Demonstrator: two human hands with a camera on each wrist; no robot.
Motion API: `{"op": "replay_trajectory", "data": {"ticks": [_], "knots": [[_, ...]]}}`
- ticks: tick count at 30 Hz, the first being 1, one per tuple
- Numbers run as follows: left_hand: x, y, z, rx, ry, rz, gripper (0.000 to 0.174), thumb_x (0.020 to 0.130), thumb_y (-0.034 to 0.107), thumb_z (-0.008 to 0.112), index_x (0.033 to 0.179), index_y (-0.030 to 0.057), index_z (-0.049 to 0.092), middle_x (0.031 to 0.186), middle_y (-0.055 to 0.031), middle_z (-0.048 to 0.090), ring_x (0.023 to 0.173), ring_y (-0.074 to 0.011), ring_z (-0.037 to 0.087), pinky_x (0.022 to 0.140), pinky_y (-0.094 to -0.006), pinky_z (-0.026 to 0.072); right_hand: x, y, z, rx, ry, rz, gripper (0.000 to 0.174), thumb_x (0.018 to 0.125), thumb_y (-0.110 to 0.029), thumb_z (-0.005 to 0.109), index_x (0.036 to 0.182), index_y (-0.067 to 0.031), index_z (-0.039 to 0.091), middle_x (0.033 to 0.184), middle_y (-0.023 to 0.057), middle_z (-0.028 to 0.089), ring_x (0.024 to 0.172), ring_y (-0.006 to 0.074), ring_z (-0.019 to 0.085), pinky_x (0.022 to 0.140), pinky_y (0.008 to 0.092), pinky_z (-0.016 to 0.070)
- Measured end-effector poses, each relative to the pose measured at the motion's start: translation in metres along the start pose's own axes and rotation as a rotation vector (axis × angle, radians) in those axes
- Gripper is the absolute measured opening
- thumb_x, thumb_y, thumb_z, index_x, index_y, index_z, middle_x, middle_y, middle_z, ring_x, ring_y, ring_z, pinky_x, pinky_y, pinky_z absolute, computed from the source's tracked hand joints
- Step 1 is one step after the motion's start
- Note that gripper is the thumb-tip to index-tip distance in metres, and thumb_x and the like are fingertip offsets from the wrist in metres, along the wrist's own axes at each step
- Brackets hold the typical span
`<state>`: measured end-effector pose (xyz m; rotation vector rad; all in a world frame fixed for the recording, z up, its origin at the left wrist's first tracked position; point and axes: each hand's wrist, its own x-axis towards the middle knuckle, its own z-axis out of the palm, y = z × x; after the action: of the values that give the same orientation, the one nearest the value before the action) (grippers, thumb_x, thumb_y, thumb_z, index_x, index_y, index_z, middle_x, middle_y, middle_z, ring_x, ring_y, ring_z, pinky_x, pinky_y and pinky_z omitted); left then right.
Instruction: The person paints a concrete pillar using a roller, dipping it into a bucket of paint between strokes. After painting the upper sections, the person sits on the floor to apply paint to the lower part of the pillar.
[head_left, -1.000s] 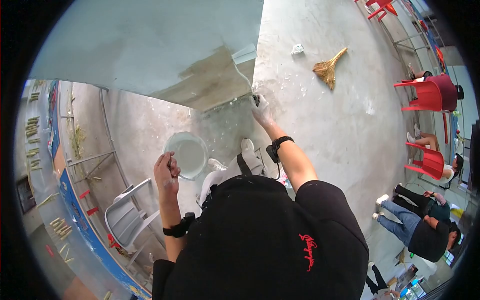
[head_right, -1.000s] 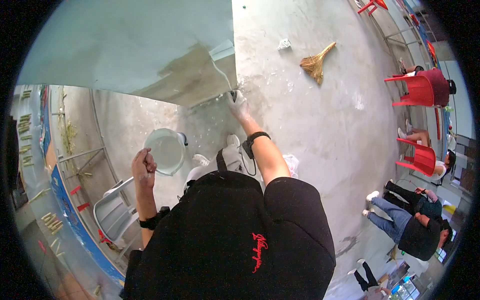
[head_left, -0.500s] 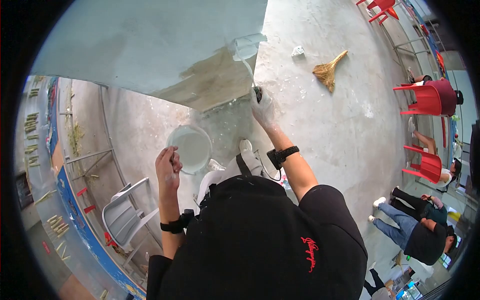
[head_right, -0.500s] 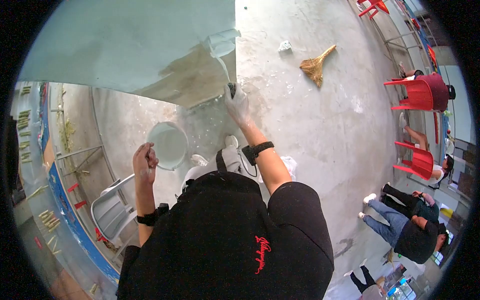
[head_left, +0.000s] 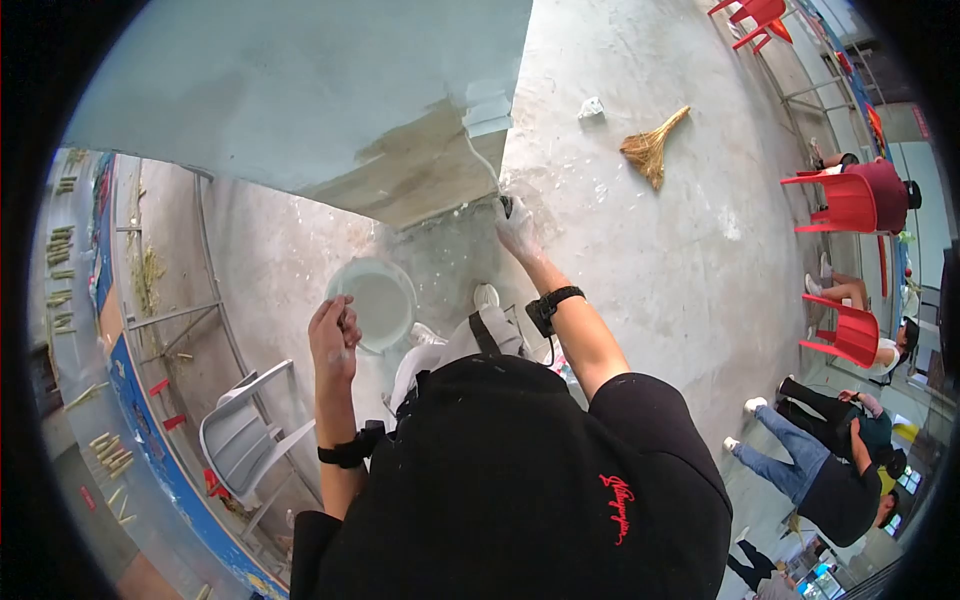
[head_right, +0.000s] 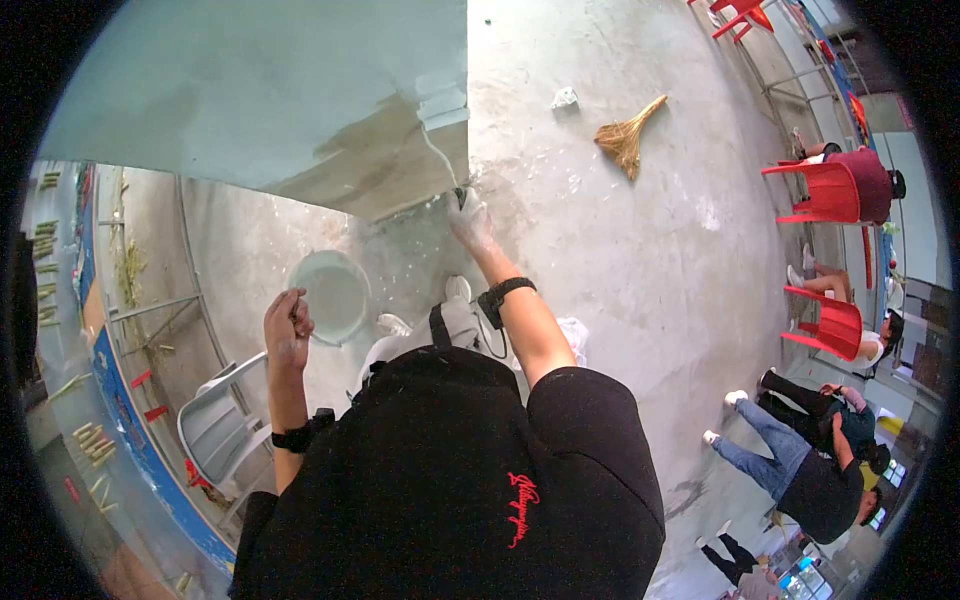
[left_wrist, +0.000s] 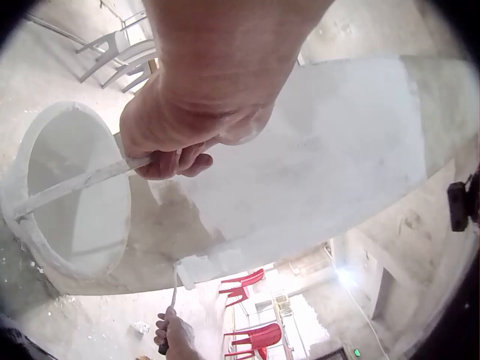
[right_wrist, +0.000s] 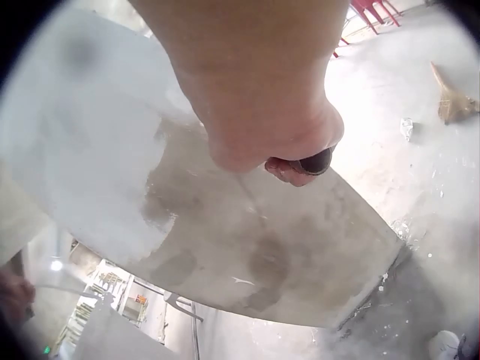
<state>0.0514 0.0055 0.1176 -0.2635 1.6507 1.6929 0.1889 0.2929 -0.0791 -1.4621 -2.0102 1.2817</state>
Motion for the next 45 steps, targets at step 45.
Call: {"op": "replay_trajectory", "data": {"ticks": [45], "knots": [[0.005, -0.004, 0.002, -0.023, 0.036, -0.012, 0.015, 0.093, 0.013, 0.052, 0.091, -0.0005, 0.057, 0.057, -0.0003, 0.044, 0.040, -0.0068, 0.031, 0.039, -0.0217, 0.0256, -0.001, -0.013, -0.006, 0.165, -0.018, -0.007, 0.038, 0.092, -0.034, 0.050, 0.092, 0.0030, 0.059, 0.083, 0.0264, 0.062, 0.082, 0.0391, 0.062, 0.071, 0.0447, 0.0468]]}}
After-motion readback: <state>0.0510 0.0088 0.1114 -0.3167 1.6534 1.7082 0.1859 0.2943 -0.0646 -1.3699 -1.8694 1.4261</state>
